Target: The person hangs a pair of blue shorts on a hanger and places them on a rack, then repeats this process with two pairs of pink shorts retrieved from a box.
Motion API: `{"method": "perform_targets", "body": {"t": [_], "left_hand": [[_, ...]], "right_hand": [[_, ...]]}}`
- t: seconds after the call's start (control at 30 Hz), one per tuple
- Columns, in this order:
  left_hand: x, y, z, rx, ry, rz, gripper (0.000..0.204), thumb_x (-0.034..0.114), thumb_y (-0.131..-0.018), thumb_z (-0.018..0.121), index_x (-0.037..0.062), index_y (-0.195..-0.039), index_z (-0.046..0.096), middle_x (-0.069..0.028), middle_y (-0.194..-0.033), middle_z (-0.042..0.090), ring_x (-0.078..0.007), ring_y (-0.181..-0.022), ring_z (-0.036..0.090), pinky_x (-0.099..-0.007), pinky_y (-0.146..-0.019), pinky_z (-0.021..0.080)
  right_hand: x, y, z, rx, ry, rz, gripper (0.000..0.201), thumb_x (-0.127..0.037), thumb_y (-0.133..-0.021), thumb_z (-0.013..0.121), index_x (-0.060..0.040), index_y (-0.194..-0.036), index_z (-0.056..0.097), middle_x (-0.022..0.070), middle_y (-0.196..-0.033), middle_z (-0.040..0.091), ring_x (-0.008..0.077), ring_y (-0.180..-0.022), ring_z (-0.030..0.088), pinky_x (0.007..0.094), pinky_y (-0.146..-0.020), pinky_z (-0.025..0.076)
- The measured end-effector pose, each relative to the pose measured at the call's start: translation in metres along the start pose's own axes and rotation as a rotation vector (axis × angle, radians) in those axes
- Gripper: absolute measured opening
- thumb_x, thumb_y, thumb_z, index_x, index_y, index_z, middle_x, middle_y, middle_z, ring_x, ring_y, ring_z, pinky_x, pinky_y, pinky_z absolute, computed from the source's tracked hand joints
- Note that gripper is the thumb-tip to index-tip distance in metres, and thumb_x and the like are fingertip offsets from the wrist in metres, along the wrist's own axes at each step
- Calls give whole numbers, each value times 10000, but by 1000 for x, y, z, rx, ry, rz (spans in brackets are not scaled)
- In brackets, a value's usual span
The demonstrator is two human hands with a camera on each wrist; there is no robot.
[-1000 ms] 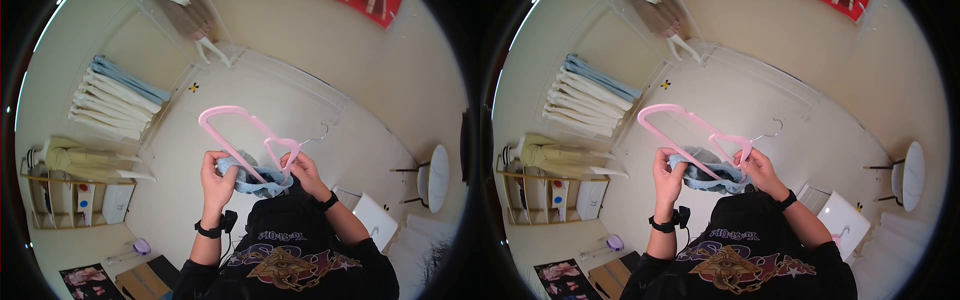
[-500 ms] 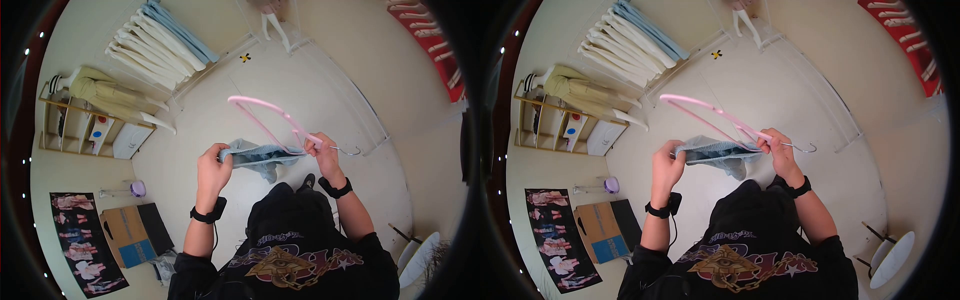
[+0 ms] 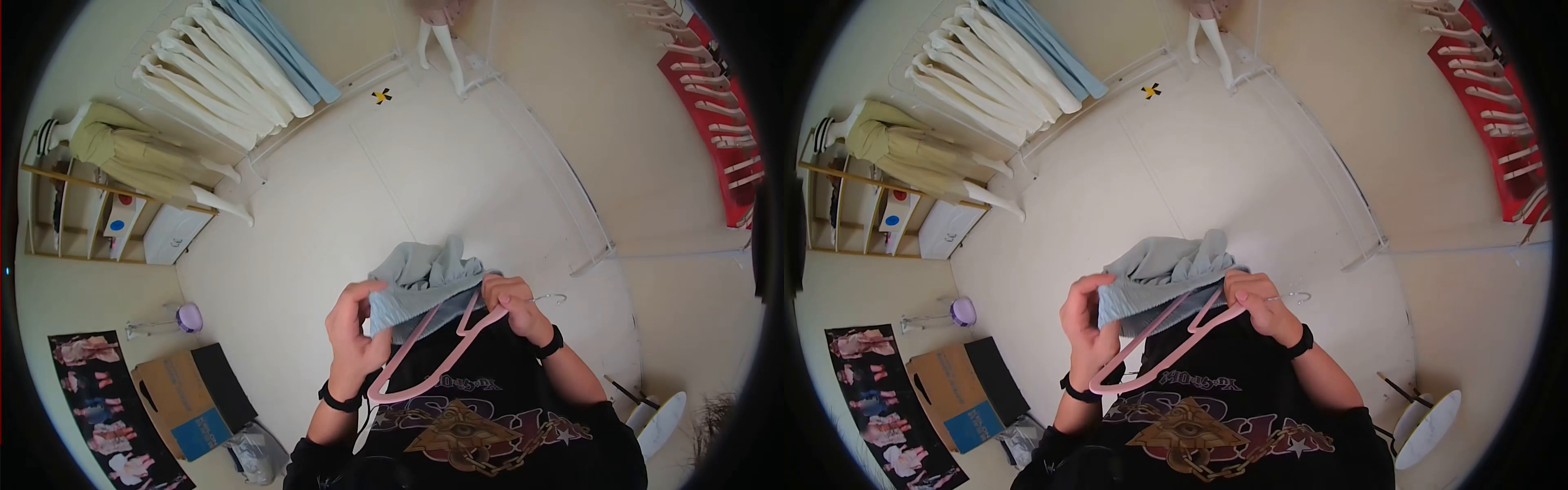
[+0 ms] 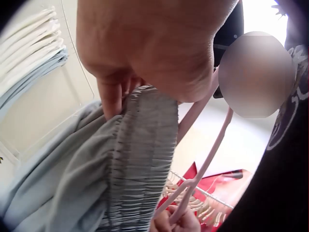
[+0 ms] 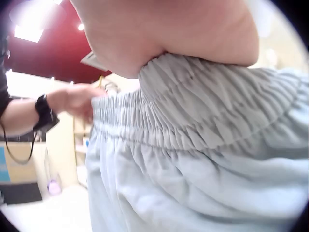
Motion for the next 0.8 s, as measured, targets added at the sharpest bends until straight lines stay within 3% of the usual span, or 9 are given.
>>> {"method": "perform_targets", "body": {"t": [0.13, 0.23, 0.4, 0.5, 0.57, 0.6, 0.73, 0.8], "left_hand": [[-29, -15, -23, -39, -84, 111, 288, 14, -857, 696, 1, -1144, 676, -160, -982, 712, -219, -799, 724, -284, -736, 588], [-55, -24, -38, -54, -156, 109, 246, 68, -817, 750, 8, -1048, 693, -192, -1011, 747, -299, -850, 764, -349, -756, 624], [-106, -38, -55, 23, -240, -59, 128, 25, -840, 696, 6, -967, 701, -178, -1019, 787, -273, -809, 770, -335, -734, 623], [-138, -60, -61, 72, -247, -176, 144, 2, -826, 672, -5, -963, 718, -141, -929, 789, -192, -678, 719, -292, -609, 575], [-142, -89, -66, 75, -246, -207, 154, -8, -832, 655, -8, -964, 734, -140, -933, 785, -181, -640, 682, -280, -546, 516], [-135, -110, -64, 66, -239, -117, 143, -11, -822, 654, -23, -943, 730, -153, -957, 779, -186, -598, 656, -277, -524, 488], [-112, -179, -52, 37, -242, -145, 51, 4, -803, 671, -38, -828, 683, -178, -953, 776, -217, -616, 671, -315, -520, 488], [-113, -203, -32, -171, -357, -310, 115, 55, -809, 695, -30, -883, 718, -166, -857, 758, -218, -658, 692, -329, -563, 517]], "right_hand": [[-10, -26, -13, 65, 158, 2, 476, -281, -1077, 478, 5, -697, 505, 115, -678, 515, 279, -655, 484, 416, -634, 398], [-31, -41, -19, 82, 489, -76, 459, -257, -1072, 498, -9, -685, 488, 110, -671, 479, 294, -622, 468, 423, -591, 383], [-20, -59, -30, 63, 684, 18, 426, -212, -1064, 529, -9, -690, 510, 126, -670, 492, 324, -614, 492, 434, -575, 400], [2, -78, -46, 114, 859, 148, 378, -176, -1039, 565, 16, -714, 573, 184, -686, 562, 407, -643, 571, 485, -598, 459], [11, -103, -48, 85, 944, 186, 353, -174, -1023, 584, 13, -724, 602, 189, -687, 575, 416, -652, 579, 497, -601, 463], [16, -118, -49, 62, 1030, 216, 330, -172, -1007, 603, 10, -734, 632, 195, -688, 589, 426, -661, 587, 509, -603, 467], [16, -198, -29, -24, 1116, 219, 327, -224, -994, 627, -15, -752, 692, 195, -679, 625, 431, -672, 621, 525, -607, 475], [20, -234, -17, -98, 1299, 146, 370, -260, -1034, 604, -15, -770, 692, 210, -707, 647, 446, -689, 632, 530, -613, 479]]}}
Point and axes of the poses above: each hand's wrist, its own y-axis away from the middle knuckle, its own z-axis out of the palm, x = y × z, the point moved 9 cm from there along -y, towards the middle knuckle
